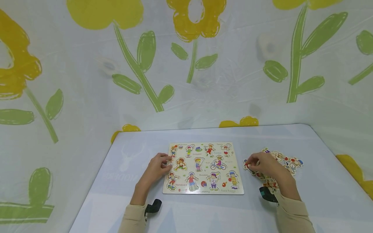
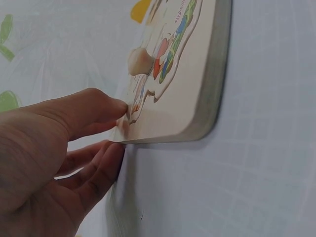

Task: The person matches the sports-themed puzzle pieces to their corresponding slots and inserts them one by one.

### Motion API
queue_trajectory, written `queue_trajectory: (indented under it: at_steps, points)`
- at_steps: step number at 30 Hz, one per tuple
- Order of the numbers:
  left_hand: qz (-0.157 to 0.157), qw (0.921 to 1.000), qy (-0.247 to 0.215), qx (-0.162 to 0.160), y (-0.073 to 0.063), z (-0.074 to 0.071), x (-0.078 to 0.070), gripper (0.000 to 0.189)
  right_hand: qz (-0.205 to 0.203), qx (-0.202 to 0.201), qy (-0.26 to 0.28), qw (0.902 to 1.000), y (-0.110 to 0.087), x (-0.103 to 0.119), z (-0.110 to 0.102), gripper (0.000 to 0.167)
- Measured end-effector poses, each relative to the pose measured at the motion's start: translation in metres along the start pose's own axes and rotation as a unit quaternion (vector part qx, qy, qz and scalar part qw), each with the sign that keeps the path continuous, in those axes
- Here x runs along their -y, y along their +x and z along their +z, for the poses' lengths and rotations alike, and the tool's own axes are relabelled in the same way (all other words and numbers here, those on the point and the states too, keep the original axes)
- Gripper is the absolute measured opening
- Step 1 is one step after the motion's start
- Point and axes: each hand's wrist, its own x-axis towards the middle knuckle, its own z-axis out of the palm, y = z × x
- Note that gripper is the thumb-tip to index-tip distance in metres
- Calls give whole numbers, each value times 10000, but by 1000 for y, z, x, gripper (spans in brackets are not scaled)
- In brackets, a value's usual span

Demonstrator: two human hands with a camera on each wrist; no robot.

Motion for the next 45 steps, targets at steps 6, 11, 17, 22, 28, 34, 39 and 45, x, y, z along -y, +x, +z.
queue_trajectory:
  at_steps: [6,11,17,22,28,34,39,45]
  points:
    - [12,10000,-60,-65,0,0,1,36,-55,24,-10,10000,1,1,0,14]
    - [3,10000,-74,-51,0,0,1,36,-24,71,41,10000,1,2,1,15]
    - [-94,9999,-34,-34,0,2,2,36,-57,72,13,10000,-1,3,1,15]
    - [-80,9999,-65,-43,0,2,1,36,-33,54,-37,10000,-1,4,1,15]
    - [-91,9999,-62,-35,-1,1,0,36,-62,16,-150,9999,-2,8,-1,16]
    - [-114,9999,-68,-19,-1,1,-1,36,-148,-93,-337,9993,-2,13,-1,13]
    - [-149,9999,-42,-29,-1,1,-1,35,-159,-86,-364,9992,0,19,1,12]
    - [-221,9997,-77,-36,-2,0,-3,36,-244,-93,-453,9986,2,29,4,9]
